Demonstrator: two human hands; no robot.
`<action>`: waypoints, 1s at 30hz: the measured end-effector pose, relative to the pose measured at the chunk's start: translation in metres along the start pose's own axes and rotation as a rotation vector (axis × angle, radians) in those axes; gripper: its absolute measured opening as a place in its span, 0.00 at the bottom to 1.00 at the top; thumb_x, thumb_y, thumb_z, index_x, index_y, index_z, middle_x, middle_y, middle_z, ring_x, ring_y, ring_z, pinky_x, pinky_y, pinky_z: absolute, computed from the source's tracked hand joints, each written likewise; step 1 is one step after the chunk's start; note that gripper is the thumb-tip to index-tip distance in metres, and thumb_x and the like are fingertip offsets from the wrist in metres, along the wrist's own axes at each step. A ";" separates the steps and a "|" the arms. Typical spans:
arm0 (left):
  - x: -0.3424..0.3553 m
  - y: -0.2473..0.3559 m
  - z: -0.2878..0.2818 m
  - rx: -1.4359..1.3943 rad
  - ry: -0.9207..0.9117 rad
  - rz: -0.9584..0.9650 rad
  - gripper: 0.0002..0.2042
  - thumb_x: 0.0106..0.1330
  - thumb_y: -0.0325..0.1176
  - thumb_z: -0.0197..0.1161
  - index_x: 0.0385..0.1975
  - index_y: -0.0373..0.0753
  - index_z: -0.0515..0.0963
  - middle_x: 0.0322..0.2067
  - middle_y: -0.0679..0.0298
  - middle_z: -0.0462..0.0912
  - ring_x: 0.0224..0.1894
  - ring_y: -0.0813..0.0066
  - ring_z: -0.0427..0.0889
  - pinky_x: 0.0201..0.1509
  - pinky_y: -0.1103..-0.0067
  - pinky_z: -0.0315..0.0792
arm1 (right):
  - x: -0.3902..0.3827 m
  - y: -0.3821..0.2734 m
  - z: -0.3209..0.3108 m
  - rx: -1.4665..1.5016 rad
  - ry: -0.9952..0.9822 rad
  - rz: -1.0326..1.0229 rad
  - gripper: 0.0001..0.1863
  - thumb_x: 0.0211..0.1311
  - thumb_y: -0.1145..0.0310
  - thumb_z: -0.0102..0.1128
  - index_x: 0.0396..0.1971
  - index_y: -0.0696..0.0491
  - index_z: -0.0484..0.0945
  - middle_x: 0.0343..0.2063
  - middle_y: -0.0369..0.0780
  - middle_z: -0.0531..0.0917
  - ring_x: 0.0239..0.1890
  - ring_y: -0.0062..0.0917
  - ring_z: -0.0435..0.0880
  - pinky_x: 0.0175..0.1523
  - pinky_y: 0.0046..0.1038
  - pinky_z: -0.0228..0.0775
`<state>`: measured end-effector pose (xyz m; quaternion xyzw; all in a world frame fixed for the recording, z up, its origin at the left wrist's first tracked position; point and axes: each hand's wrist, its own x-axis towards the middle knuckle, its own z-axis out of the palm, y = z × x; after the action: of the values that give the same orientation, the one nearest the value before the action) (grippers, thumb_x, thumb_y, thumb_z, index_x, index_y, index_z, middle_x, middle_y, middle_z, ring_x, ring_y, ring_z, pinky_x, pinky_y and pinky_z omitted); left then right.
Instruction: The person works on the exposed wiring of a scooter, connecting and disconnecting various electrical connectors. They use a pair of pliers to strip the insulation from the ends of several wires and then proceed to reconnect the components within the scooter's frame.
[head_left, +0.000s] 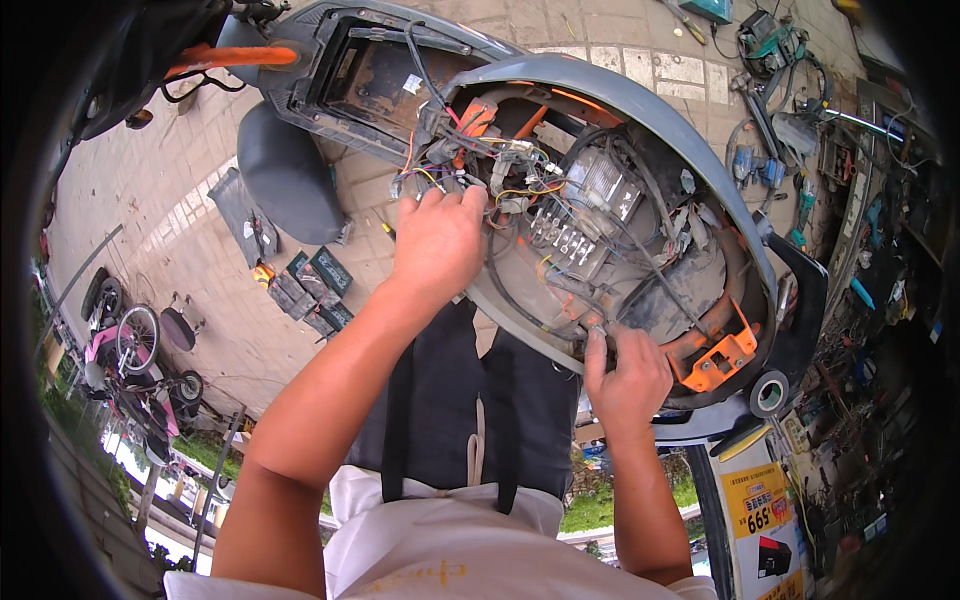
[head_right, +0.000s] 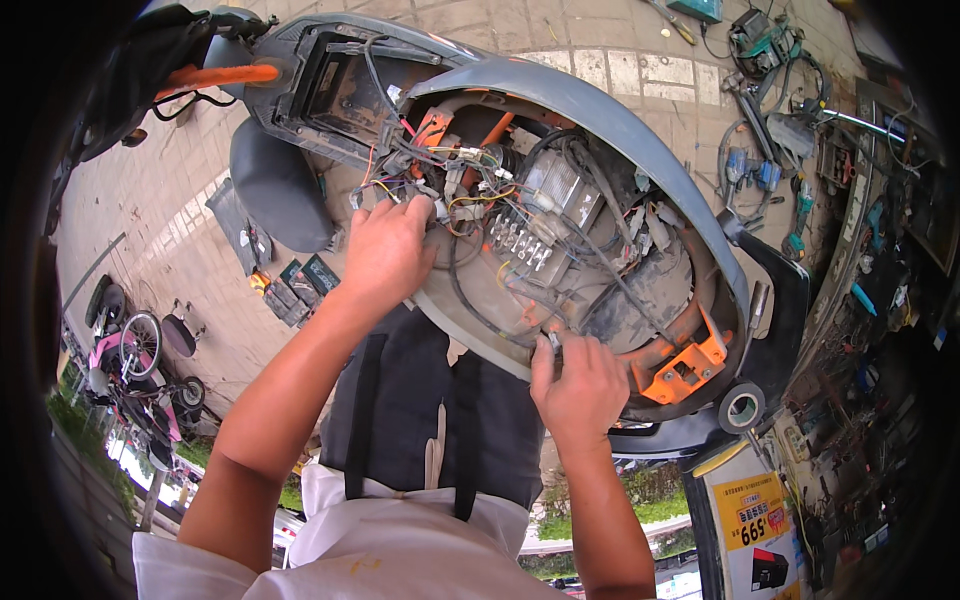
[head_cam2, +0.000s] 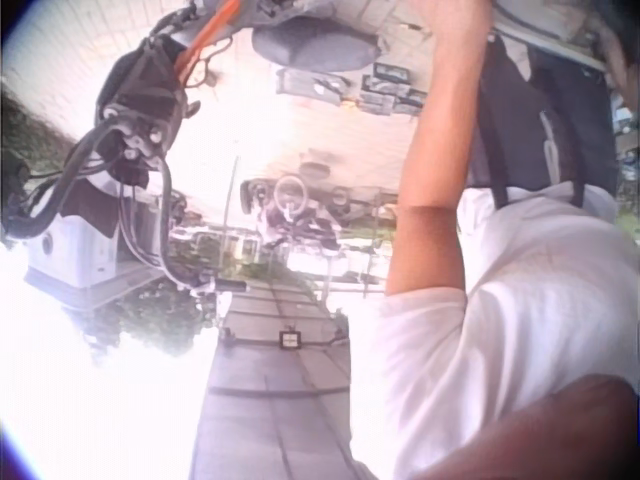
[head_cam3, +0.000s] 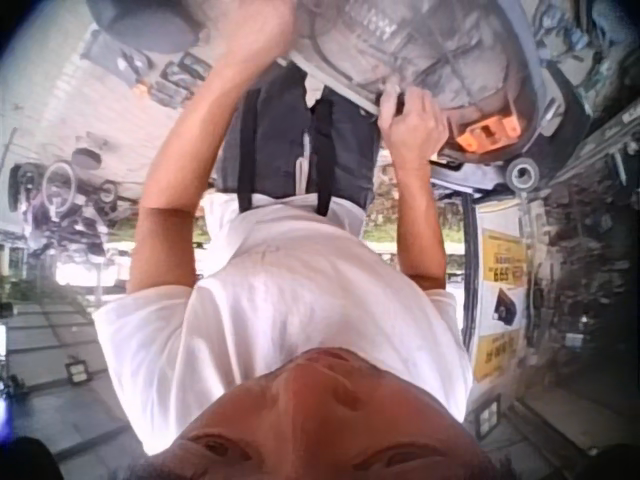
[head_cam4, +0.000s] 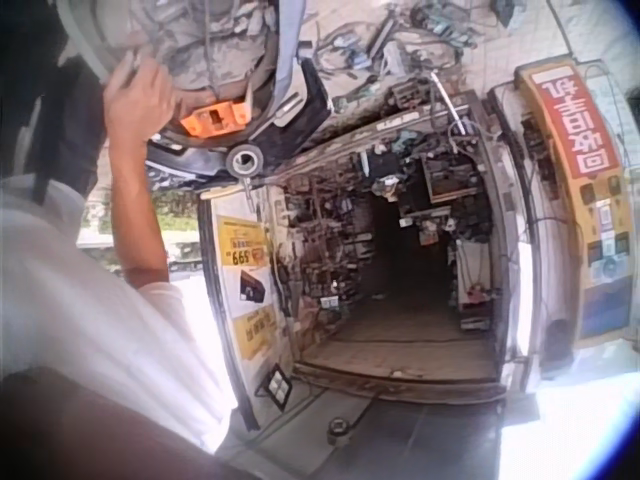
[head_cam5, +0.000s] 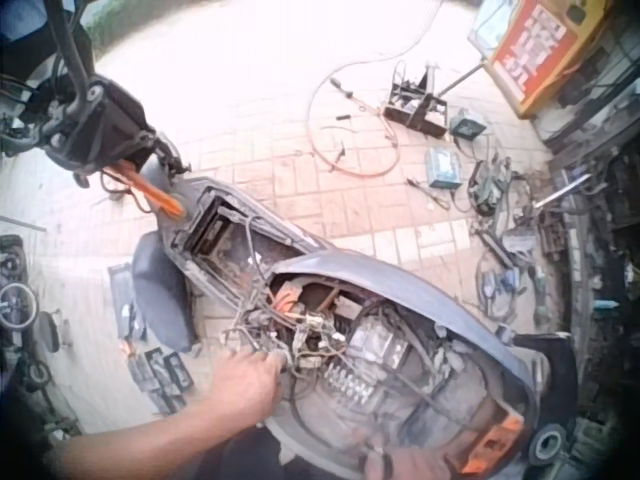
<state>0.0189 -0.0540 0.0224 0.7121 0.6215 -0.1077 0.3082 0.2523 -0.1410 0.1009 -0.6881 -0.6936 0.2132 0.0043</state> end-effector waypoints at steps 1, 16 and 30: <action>0.001 0.001 0.001 -0.003 -0.002 -0.025 0.15 0.54 0.31 0.65 0.41 0.41 0.73 0.34 0.62 0.83 0.43 0.60 0.78 0.47 0.64 0.66 | -0.001 0.000 0.000 -0.001 -0.005 0.003 0.09 0.56 0.62 0.65 0.31 0.51 0.80 0.21 0.37 0.75 0.26 0.33 0.77 0.31 0.35 0.66; -0.006 -0.010 0.006 -0.259 0.289 0.048 0.08 0.57 0.33 0.64 0.33 0.37 0.77 0.30 0.55 0.82 0.30 0.49 0.80 0.36 0.61 0.73 | 0.031 -0.024 -0.004 0.734 -0.238 0.322 0.11 0.62 0.67 0.62 0.37 0.60 0.81 0.27 0.43 0.81 0.27 0.24 0.81 0.35 0.25 0.72; -0.004 -0.009 0.003 -0.526 0.011 -0.247 0.09 0.66 0.32 0.59 0.33 0.31 0.75 0.23 0.54 0.82 0.24 0.64 0.81 0.32 0.71 0.73 | 0.117 -0.066 0.109 1.801 -0.730 1.167 0.09 0.65 0.65 0.59 0.26 0.51 0.75 0.20 0.31 0.72 0.18 0.17 0.67 0.24 0.25 0.59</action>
<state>0.0101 -0.0592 0.0195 0.5272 0.7117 0.0242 0.4635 0.1506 -0.0580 -0.0119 -0.5498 0.1792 0.7921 0.1953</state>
